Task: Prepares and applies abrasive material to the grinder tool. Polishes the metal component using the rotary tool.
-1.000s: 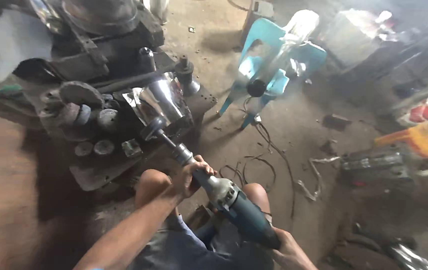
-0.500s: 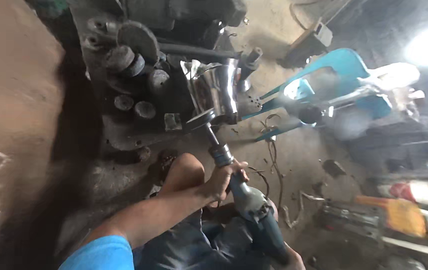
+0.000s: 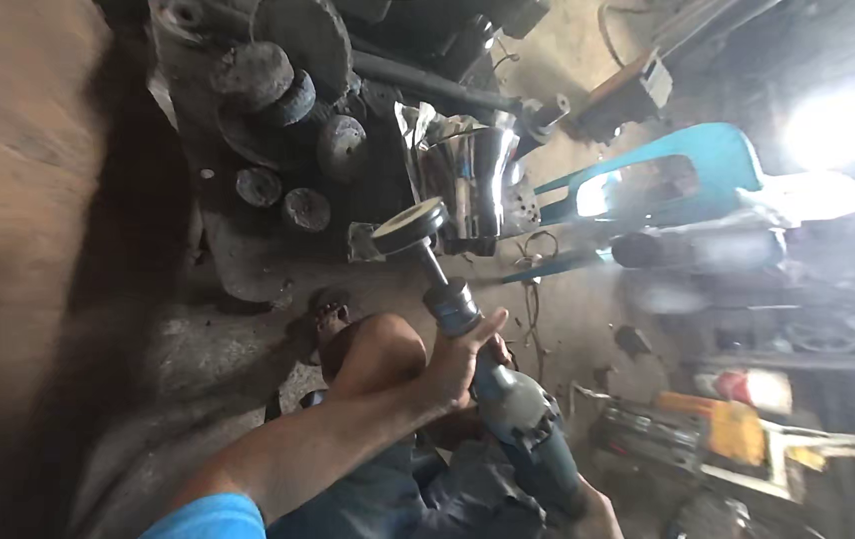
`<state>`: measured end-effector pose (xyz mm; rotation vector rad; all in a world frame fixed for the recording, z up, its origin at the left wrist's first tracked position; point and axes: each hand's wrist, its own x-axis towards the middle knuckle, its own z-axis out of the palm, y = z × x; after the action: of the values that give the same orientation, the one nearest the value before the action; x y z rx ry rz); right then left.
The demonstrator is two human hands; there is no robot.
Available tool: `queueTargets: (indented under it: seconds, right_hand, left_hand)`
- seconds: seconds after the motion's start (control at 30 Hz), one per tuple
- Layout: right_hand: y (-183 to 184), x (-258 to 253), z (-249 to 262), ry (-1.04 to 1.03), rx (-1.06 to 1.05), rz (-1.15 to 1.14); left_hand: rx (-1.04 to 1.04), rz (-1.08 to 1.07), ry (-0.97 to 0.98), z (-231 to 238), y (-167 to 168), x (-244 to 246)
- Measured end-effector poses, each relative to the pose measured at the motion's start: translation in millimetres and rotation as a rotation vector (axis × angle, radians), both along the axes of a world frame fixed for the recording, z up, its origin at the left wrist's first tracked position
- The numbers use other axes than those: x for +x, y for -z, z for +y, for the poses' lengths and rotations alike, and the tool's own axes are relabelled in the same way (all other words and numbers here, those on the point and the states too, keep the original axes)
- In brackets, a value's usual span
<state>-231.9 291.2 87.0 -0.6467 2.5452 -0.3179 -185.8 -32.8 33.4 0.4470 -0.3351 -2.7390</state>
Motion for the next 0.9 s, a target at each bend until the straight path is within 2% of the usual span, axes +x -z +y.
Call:
queueTargets:
  seconds: [0.17, 0.33, 0.53, 0.73, 0.9]
  right_hand:
    - [-3, -4, -1, -0.03, 0.047, 0.115]
    - [-4, -3, -2, 0.011, 0.011, 0.352]
    - [3, 2, 35, 0.029, -0.046, 0.55]
    - [4, 32, 69, 0.181, -0.104, 0.766]
    - [7, 30, 96, 0.216, -0.145, 0.805]
  left_hand:
    - [0.022, 0.051, -0.05, -5, -2, 4]
    - [0.015, 0.057, -0.087, -8, 2, 5]
    - [0.071, 0.022, -0.086, -7, -3, 1]
    - [0.053, -0.003, -0.102, -5, -7, -5]
    - [0.011, -0.043, -0.119, -3, -19, -11]
